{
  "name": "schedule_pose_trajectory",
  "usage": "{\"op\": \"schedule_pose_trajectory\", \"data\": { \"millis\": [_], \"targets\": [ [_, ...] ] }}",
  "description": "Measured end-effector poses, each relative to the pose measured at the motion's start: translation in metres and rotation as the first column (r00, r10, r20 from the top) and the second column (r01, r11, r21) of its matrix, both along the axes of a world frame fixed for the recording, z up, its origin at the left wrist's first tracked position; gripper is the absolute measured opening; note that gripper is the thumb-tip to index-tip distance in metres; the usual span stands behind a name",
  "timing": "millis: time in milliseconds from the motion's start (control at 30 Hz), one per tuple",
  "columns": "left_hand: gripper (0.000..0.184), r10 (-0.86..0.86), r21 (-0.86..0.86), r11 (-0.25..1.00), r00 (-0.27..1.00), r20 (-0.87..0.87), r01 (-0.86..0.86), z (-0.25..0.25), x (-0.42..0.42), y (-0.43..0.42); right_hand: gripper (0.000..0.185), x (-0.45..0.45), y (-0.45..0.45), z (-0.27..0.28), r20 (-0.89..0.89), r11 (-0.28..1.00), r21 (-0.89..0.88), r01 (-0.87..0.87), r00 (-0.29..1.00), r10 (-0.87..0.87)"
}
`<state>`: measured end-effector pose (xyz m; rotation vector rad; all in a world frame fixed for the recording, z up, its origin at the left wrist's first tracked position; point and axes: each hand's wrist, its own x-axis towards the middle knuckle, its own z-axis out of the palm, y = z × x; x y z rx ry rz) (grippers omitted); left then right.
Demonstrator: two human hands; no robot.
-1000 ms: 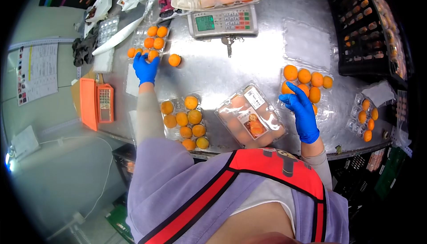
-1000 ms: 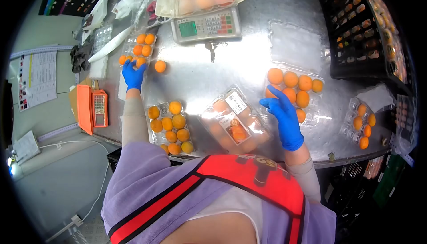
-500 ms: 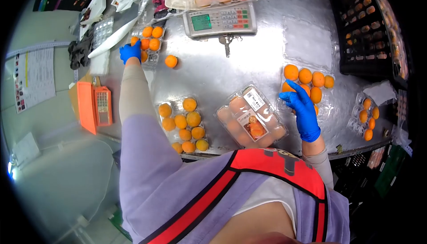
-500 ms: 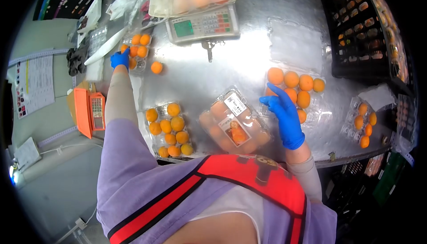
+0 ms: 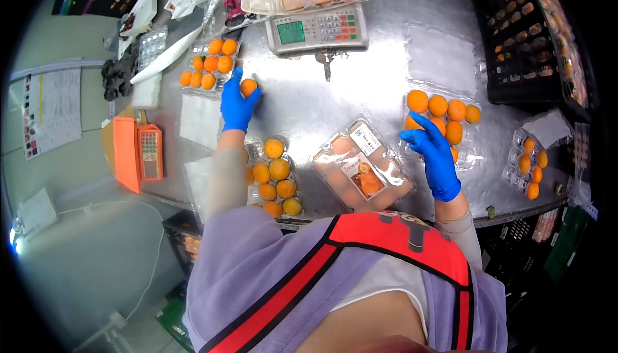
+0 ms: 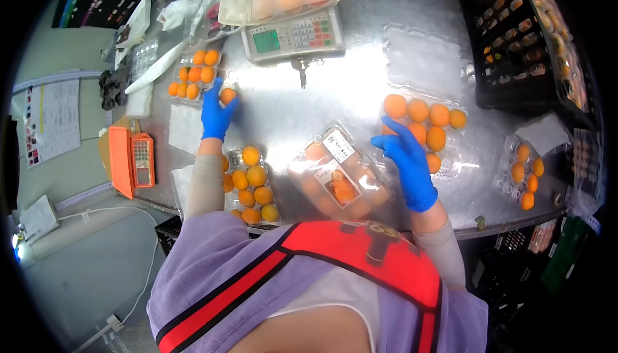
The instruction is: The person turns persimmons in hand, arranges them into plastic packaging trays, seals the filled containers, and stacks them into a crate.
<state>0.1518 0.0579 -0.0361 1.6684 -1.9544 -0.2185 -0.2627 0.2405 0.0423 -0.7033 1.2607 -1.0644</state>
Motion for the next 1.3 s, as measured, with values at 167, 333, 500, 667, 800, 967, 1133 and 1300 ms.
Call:
{"op": "schedule_pose_trajectory", "data": {
  "millis": [167, 333, 500, 667, 800, 967, 1133, 1300],
  "targets": [
    [0.057, 0.044, 0.210, 0.975, 0.989, 0.141, -0.074, -0.003, -0.002, -0.013, 0.045, -0.006, 0.009, 0.001, 0.013, 0.999, -0.033, 0.040, 0.999, -0.039],
    [0.058, 0.263, -0.212, 0.939, 0.963, -0.062, -0.270, -0.005, 0.027, -0.019, 0.045, -0.013, 0.017, -0.002, 0.015, 0.998, -0.016, 0.054, 0.998, -0.054],
    [0.060, 0.474, 0.034, 0.880, 0.881, 0.003, -0.474, 0.000, 0.051, -0.024, 0.044, -0.011, 0.019, -0.003, 0.027, 0.998, -0.037, 0.043, 0.999, -0.042],
    [0.060, 0.430, -0.102, 0.895, 0.901, -0.060, -0.434, -0.021, 0.055, -0.024, 0.044, -0.011, 0.019, -0.003, 0.020, 0.999, -0.009, 0.044, 0.999, -0.044],
    [0.052, 0.512, 0.028, 0.859, 0.858, -0.041, -0.511, -0.016, 0.056, -0.018, 0.042, -0.014, 0.021, -0.004, 0.043, 0.998, -0.010, 0.057, 0.997, -0.057],
    [0.035, 0.342, 0.109, 0.926, 0.926, 0.158, -0.360, -0.026, 0.087, -0.044, 0.039, -0.027, 0.031, -0.017, 0.026, 0.990, -0.123, 0.076, 0.997, -0.073],
    [0.041, 0.311, 0.219, 0.922, 0.948, 0.067, -0.318, -0.047, 0.119, -0.067, 0.038, -0.067, 0.046, -0.012, 0.017, 0.957, -0.081, 0.277, 0.961, -0.276],
    [0.042, 0.229, 0.240, 0.919, 0.918, 0.325, -0.314, -0.032, 0.127, -0.076, 0.039, -0.119, 0.071, -0.019, -0.109, 0.844, -0.129, 0.521, 0.838, -0.535]
  ]
}}
